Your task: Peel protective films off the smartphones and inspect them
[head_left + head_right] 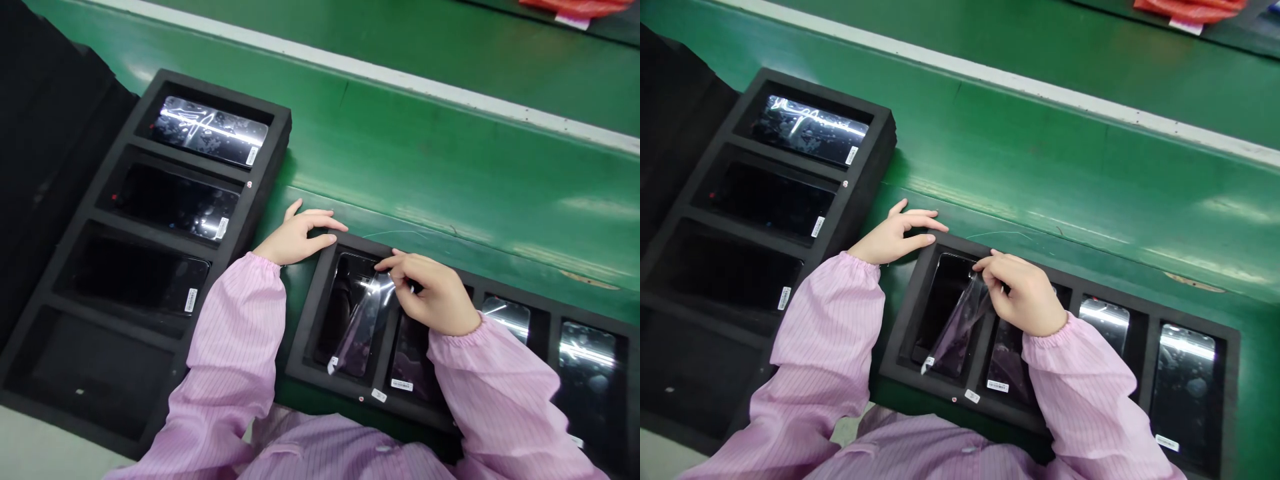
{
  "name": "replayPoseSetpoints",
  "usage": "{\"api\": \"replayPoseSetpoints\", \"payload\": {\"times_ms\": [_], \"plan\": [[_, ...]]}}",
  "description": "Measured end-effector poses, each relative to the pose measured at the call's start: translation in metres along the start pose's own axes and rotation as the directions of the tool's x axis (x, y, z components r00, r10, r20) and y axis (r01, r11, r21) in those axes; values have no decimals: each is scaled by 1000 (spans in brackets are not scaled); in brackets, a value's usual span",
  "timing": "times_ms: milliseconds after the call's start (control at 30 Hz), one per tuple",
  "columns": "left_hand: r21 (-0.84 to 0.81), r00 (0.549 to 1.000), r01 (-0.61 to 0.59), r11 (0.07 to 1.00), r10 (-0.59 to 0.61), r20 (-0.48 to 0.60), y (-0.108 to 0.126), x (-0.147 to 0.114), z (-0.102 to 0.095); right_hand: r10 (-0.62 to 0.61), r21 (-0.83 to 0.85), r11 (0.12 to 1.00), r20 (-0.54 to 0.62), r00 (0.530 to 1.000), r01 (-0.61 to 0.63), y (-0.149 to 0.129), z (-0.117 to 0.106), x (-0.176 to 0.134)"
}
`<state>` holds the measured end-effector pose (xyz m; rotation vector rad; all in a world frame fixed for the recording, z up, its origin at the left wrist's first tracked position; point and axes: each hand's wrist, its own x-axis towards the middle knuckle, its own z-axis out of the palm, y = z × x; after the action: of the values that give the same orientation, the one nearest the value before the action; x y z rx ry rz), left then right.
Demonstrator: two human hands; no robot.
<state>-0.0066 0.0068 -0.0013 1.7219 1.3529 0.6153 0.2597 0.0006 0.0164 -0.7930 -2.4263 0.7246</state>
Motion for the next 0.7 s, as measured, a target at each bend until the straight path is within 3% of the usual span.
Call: {"api": "replayPoseSetpoints", "payload": {"times_ms": [267,433,567,700], "plan": [[-13,1000,3,1000,-3,14,0,-1,-1,28,81,996,11,1000,-29,5,-4,0],[-12,1000,9,1000,-9,22,0,-1,-1,-20,45,999,9,1000,19,0,-6,0],[18,999,0,1000,-1,54,1,-1,-3,-103,-112,989,-21,994,100,-14,-2,-2],[62,985,-36,997,25,172,7,-6,-7,-282,-72,957,-13,959,280,-36,11,-4]]}}
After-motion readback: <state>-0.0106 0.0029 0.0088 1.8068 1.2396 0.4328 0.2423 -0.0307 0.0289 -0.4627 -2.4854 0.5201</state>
